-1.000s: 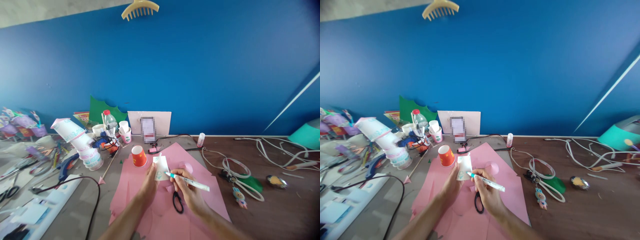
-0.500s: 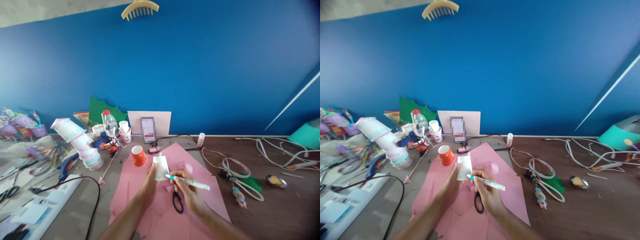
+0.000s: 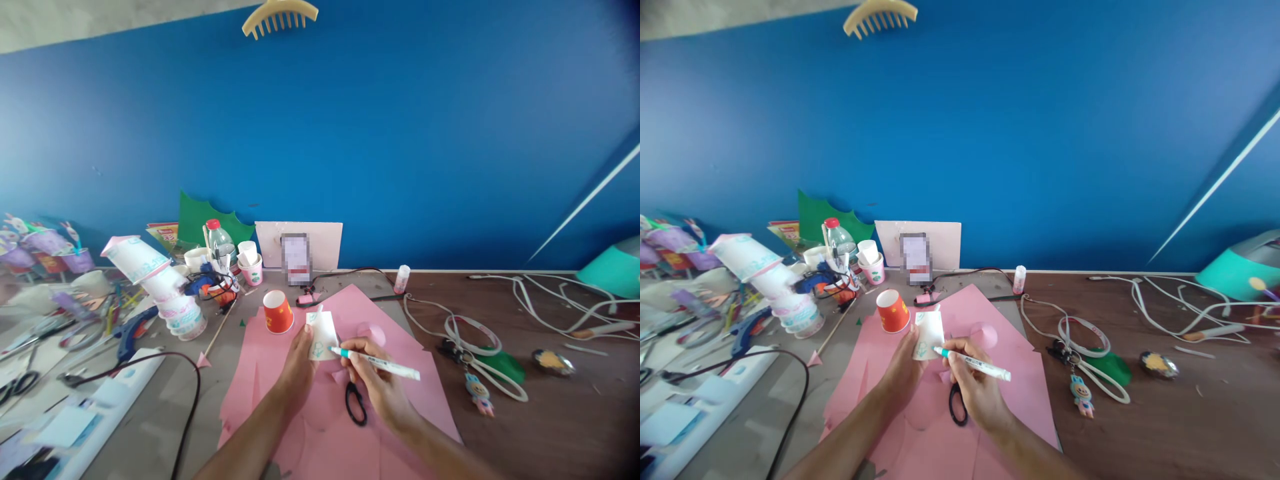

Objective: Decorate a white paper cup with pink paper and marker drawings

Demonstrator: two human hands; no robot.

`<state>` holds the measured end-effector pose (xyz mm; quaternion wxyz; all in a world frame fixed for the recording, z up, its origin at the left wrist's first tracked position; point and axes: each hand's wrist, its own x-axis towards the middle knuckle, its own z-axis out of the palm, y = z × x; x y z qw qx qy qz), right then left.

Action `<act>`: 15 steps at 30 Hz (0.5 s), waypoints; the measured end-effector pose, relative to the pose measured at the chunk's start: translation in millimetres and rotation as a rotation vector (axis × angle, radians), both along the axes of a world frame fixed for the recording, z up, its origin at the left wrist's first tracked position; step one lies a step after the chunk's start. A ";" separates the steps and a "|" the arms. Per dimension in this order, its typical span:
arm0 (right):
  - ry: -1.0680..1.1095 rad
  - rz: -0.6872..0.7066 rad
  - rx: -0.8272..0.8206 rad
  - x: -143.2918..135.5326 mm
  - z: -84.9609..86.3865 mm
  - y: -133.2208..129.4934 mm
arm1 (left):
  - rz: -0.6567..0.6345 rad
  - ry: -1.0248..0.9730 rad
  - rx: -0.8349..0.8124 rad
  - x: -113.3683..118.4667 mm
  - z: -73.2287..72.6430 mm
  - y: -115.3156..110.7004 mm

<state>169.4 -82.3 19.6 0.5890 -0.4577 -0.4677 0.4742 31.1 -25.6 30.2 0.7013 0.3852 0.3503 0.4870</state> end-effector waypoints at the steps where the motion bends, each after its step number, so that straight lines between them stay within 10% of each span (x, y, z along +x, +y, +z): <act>1: -0.005 -0.001 0.003 -0.1 0.4 0.0 | 0.005 0.002 -0.001 -0.2 -0.2 -0.3; 15: -0.032 0.023 -0.011 -1.8 7.2 -0.4 | 0.006 0.000 0.028 1.7 3.1 -1.3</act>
